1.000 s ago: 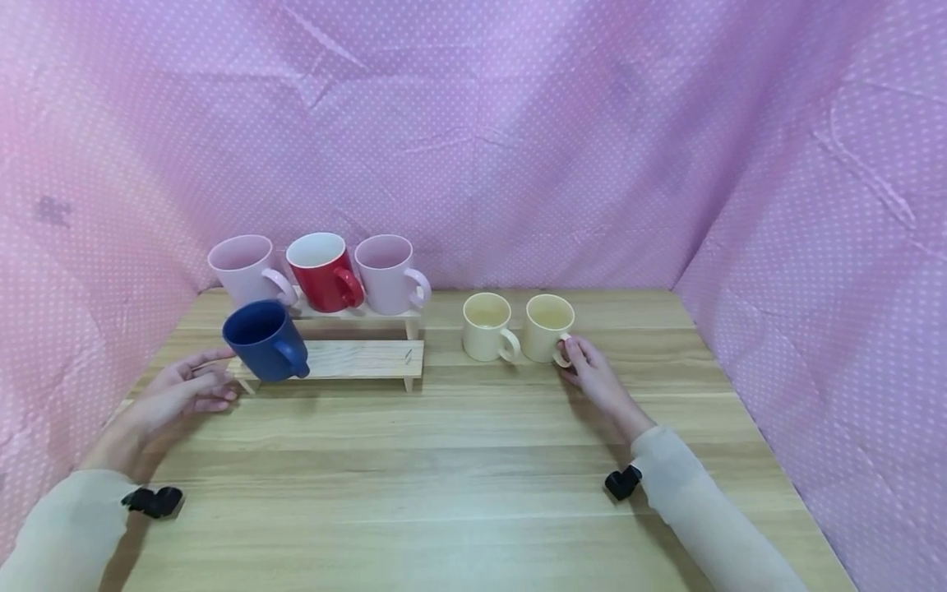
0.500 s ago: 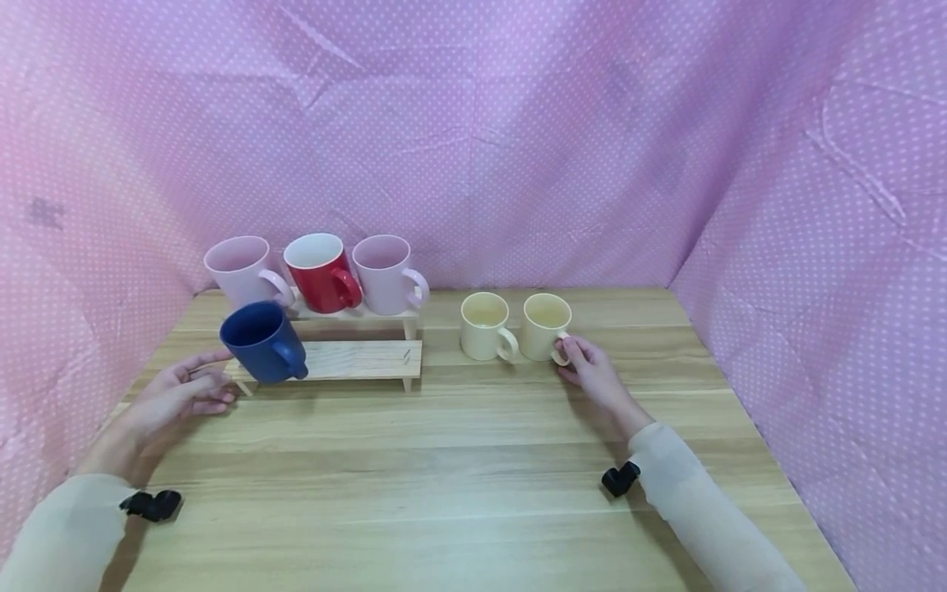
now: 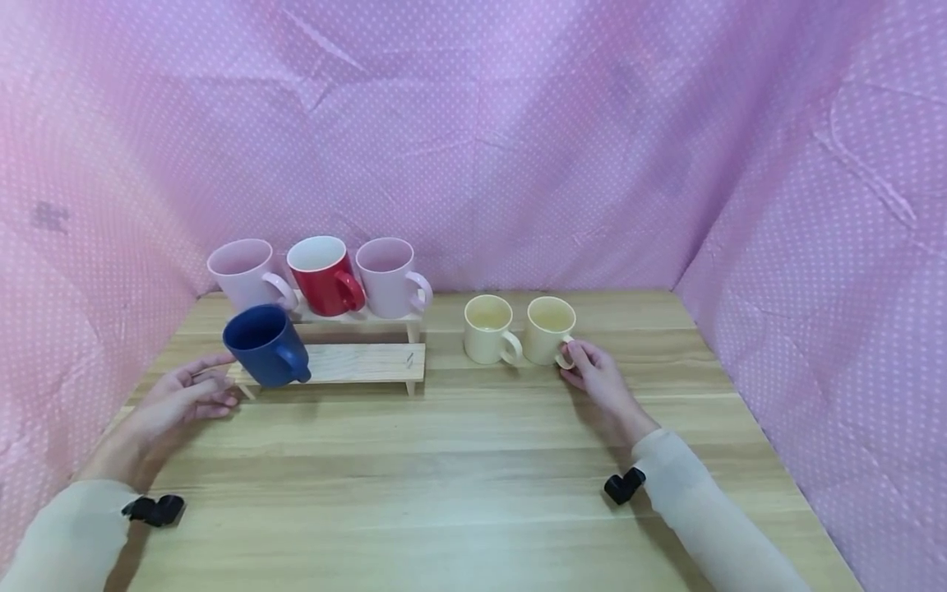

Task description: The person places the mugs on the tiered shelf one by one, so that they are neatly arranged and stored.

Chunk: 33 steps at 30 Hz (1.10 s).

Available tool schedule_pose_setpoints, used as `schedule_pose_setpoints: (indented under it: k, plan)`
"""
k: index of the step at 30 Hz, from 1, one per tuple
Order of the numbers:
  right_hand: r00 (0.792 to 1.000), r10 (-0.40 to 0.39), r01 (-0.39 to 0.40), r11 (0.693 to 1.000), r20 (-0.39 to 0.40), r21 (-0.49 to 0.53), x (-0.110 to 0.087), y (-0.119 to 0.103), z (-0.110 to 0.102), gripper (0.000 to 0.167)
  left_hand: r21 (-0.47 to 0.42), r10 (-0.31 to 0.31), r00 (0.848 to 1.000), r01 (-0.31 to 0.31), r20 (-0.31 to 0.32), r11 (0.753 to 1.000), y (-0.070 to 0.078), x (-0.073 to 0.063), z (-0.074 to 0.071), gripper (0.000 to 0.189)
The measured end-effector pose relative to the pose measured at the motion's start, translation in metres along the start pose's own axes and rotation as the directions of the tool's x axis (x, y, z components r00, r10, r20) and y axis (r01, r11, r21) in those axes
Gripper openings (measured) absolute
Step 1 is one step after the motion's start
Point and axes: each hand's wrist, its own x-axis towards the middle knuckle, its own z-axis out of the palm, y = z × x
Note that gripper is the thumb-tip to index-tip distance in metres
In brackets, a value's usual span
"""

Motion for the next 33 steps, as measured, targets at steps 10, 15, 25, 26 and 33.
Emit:
schedule_pose_setpoints:
  k: [10, 15, 25, 26, 33]
  plan:
    - [0.996, -0.092, 0.092, 0.988, -0.002, 0.122, -0.001, 0.009, -0.001, 0.036, -0.051, -0.006, 1.0, 0.006, -0.003, 0.999, -0.001, 0.001, 0.002, 0.037]
    - [0.999, -0.03, 0.034, 0.992, -0.04, 0.123, -0.003, 0.002, 0.001, 0.033, -0.045, -0.006, 1.0, 0.006, -0.001, 0.999, 0.0, 0.001, 0.001, 0.038]
    - [0.992, -0.123, 0.127, 0.978, -0.037, 0.166, -0.024, -0.034, 0.008, 0.029, -0.023, -0.007, 1.0, 0.008, 0.007, 1.0, 0.004, 0.002, -0.001, 0.034]
    - [0.99, -0.14, 0.143, 0.976, -0.029, 0.164, -0.027, -0.039, 0.009, 0.029, -0.023, -0.008, 1.0, 0.008, 0.007, 1.0, 0.004, 0.001, -0.001, 0.034]
    - [0.975, -0.211, 0.194, 0.962, 0.073, 0.192, -0.042, -0.071, 0.02, 0.028, -0.049, -0.002, 1.0, 0.003, 0.015, 0.999, 0.002, 0.0, -0.001, 0.031]
